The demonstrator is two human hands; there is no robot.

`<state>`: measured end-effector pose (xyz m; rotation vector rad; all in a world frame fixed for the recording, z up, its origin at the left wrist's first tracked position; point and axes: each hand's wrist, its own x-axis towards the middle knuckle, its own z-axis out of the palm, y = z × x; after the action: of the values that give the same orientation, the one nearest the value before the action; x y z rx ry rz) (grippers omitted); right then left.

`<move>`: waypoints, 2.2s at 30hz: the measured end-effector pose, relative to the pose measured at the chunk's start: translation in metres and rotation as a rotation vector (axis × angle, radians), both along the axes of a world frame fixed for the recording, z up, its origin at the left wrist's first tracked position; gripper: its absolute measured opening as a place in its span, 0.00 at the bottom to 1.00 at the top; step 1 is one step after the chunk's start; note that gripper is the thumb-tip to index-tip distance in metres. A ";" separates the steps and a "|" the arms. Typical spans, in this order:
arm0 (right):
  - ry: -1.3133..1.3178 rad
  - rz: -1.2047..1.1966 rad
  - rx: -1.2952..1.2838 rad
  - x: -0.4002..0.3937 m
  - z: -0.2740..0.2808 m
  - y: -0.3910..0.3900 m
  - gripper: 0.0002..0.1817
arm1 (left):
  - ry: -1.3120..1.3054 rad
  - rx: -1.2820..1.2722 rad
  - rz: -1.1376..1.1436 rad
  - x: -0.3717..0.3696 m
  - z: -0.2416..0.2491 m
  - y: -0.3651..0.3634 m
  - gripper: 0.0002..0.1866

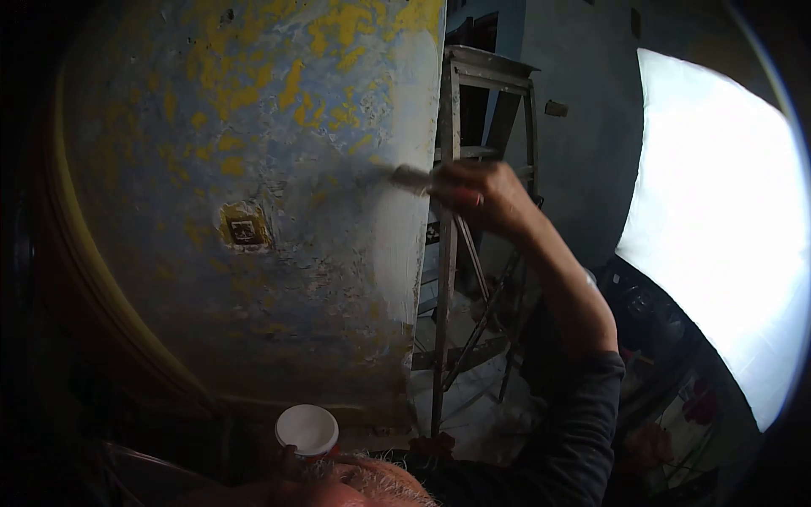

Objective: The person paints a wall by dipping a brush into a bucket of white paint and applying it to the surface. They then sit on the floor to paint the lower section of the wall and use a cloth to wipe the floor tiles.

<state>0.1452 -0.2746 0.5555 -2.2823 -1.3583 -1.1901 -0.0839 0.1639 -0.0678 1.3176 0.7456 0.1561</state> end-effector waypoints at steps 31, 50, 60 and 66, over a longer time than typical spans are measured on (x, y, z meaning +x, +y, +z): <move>0.006 0.040 -0.096 -0.010 -0.090 0.027 0.10 | 0.088 -0.013 0.041 -0.004 0.004 0.008 0.26; 0.482 -0.087 0.045 0.000 -0.254 -0.001 0.16 | 0.017 -0.112 0.021 -0.054 -0.001 -0.016 0.25; 0.668 -0.128 -0.076 0.015 -0.346 -0.003 0.14 | 0.012 -0.117 0.128 -0.047 -0.027 -0.030 0.18; 0.738 -0.122 0.137 -0.019 -0.270 -0.009 0.11 | 0.024 -0.062 0.137 -0.052 -0.027 -0.034 0.21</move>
<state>0.1261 -0.2832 0.2857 -2.3594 -0.8361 -0.3559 -0.1354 0.1301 -0.0951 1.2116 0.8554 0.2256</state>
